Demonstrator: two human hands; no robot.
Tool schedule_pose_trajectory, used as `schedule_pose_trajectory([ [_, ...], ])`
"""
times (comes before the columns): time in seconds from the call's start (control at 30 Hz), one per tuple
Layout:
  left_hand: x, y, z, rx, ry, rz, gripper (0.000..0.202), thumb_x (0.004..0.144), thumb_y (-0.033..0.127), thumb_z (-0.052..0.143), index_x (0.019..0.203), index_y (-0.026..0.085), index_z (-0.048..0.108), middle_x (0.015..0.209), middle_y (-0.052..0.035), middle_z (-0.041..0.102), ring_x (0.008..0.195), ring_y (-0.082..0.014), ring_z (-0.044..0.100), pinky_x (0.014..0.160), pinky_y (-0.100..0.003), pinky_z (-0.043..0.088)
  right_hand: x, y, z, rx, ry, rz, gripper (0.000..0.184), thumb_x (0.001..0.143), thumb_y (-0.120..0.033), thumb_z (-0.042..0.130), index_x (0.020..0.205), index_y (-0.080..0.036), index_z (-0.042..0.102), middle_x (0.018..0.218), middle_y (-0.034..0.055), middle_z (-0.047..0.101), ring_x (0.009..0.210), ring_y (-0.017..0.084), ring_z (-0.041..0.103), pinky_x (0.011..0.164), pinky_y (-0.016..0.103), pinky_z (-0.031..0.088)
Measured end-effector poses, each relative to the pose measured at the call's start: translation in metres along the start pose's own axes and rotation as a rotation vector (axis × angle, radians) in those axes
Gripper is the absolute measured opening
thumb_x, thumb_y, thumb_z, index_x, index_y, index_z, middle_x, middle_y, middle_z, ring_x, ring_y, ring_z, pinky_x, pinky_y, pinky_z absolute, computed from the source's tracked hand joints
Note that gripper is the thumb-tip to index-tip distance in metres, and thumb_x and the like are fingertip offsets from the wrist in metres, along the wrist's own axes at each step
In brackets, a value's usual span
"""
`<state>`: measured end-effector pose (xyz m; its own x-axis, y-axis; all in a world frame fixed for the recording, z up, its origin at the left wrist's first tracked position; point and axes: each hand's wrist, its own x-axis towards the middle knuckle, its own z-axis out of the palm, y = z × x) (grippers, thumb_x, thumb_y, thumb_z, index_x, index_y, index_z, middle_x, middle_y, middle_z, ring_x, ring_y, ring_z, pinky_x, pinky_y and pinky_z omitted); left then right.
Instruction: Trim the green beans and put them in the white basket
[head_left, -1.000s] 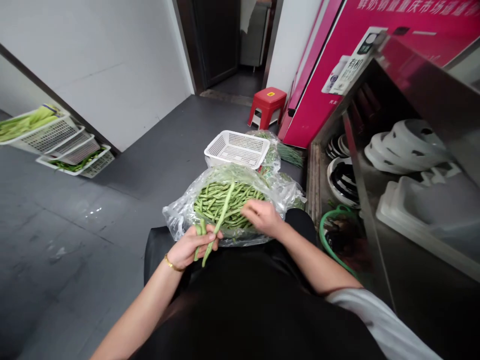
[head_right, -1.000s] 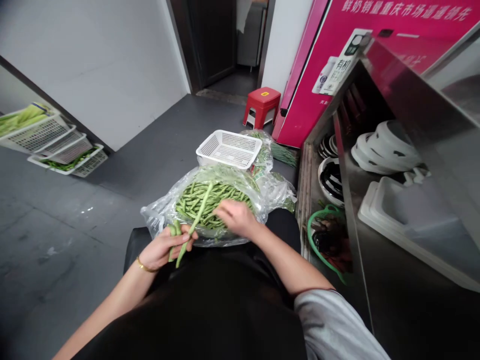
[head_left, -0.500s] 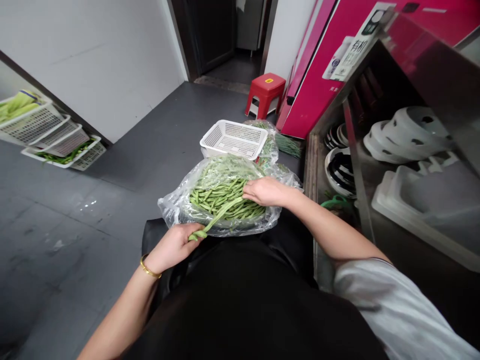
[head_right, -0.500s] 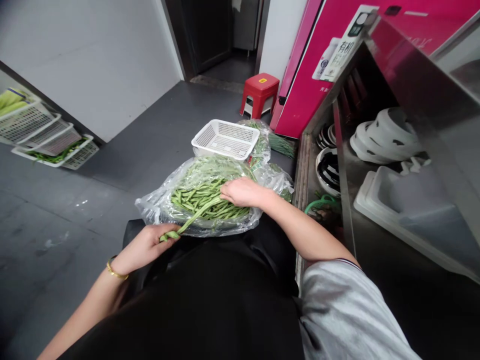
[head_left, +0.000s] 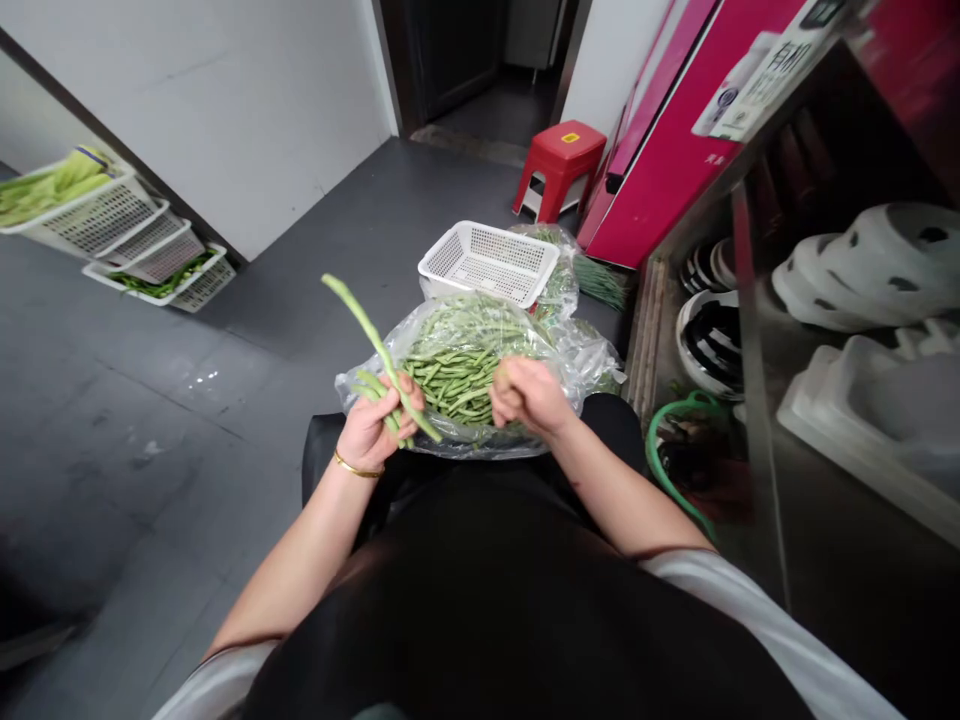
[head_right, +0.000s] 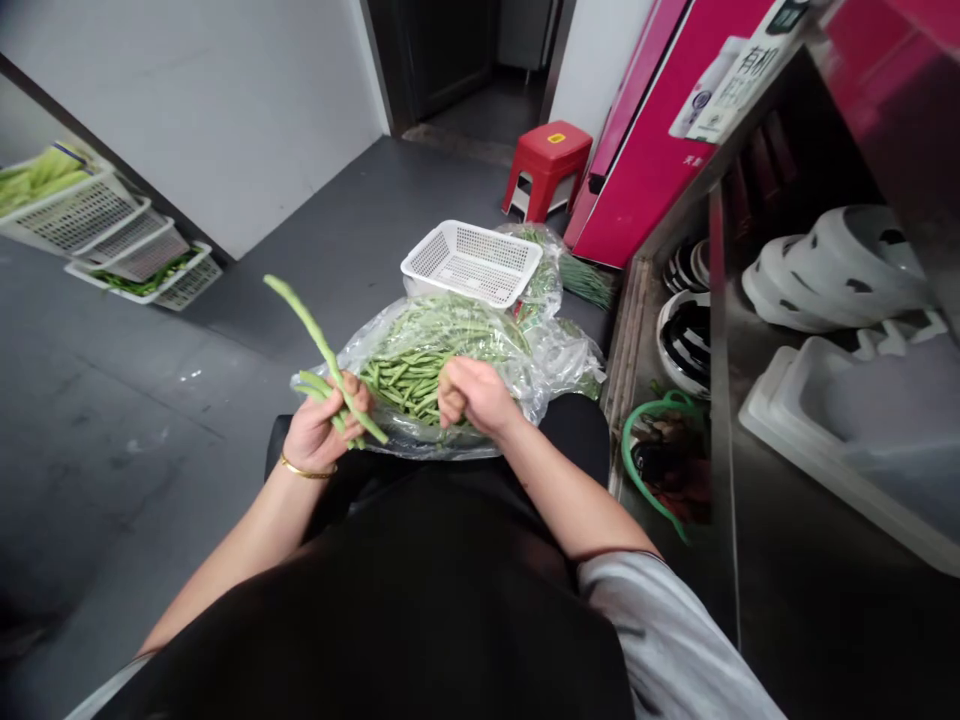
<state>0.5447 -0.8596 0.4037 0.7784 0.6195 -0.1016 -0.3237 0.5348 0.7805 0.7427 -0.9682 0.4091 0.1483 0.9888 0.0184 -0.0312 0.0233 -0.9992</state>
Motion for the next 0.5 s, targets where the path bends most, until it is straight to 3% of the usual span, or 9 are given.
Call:
schedule_pose_trajectory([
  [0.07,0.007,0.004,0.009,-0.059,0.094,0.068,0.015,0.072,0.022,0.069,0.083,0.015,0.061,0.072,-0.0041,0.063,0.049,-0.0065,0.044,0.038,-0.015,0.034,0.004,0.008,0.002,-0.339,-0.014,0.081,0.038,0.083,-0.055,0.047,0.074,-0.018,0.052,0.061,-0.0005,0.051,0.058,0.013,0.052,0.063,0.026,0.044],
  [0.13,0.011,0.007,0.014,-0.045,0.149,0.094,0.015,0.073,0.02,0.068,0.085,0.014,0.061,0.075,-0.0051,0.065,0.051,-0.0068,0.047,0.04,-0.015,0.037,0.004,0.013,0.005,-0.542,-0.074,0.078,0.03,0.083,-0.046,0.052,0.09,-0.017,0.059,0.074,0.0032,0.06,0.072,0.015,0.057,0.071,0.026,0.042],
  [0.2,0.013,0.004,0.016,-0.018,0.177,0.102,0.016,0.073,0.021,0.068,0.086,0.014,0.061,0.077,-0.0052,0.066,0.052,-0.0076,0.05,0.041,-0.017,0.039,0.002,0.015,0.012,-0.648,-0.144,0.003,0.028,0.088,-0.04,0.047,0.099,-0.018,0.059,0.075,0.0022,0.061,0.073,0.014,0.057,0.07,0.024,0.04],
  [0.27,0.013,-0.002,0.016,0.01,0.201,0.078,0.019,0.072,0.023,0.069,0.086,0.014,0.059,0.077,-0.005,0.066,0.051,-0.0076,0.05,0.042,-0.017,0.04,0.0,0.015,0.022,-0.694,-0.195,-0.103,0.026,0.09,-0.036,0.043,0.092,-0.017,0.06,0.069,0.0009,0.059,0.067,0.012,0.055,0.066,0.023,0.039],
  [0.37,0.008,-0.013,0.017,0.032,0.236,0.025,0.024,0.069,0.025,0.072,0.085,0.013,0.058,0.075,-0.0054,0.066,0.047,-0.007,0.049,0.04,-0.018,0.039,0.0,0.018,0.033,-0.666,-0.183,-0.181,0.029,0.089,-0.033,0.043,0.067,-0.017,0.054,0.062,0.0007,0.055,0.06,0.012,0.051,0.061,0.024,0.038],
  [0.43,0.003,-0.019,0.021,0.033,0.269,0.042,0.029,0.067,0.029,0.074,0.084,0.013,0.057,0.08,-0.0073,0.067,0.051,-0.0084,0.052,0.043,-0.019,0.041,0.001,0.022,0.034,-0.484,-0.119,-0.083,0.031,0.088,-0.035,0.043,0.063,-0.018,0.05,0.054,-0.0015,0.05,0.052,0.011,0.049,0.055,0.023,0.039],
  [0.5,-0.003,-0.023,0.027,0.058,0.301,0.115,0.033,0.066,0.033,0.075,0.086,0.014,0.057,0.089,-0.0094,0.067,0.06,-0.0122,0.059,0.048,-0.022,0.045,0.005,0.026,0.029,-0.142,0.005,0.048,0.032,0.088,-0.042,0.043,0.064,-0.02,0.047,0.044,-0.0062,0.038,0.04,0.01,0.041,0.045,0.023,0.038],
])
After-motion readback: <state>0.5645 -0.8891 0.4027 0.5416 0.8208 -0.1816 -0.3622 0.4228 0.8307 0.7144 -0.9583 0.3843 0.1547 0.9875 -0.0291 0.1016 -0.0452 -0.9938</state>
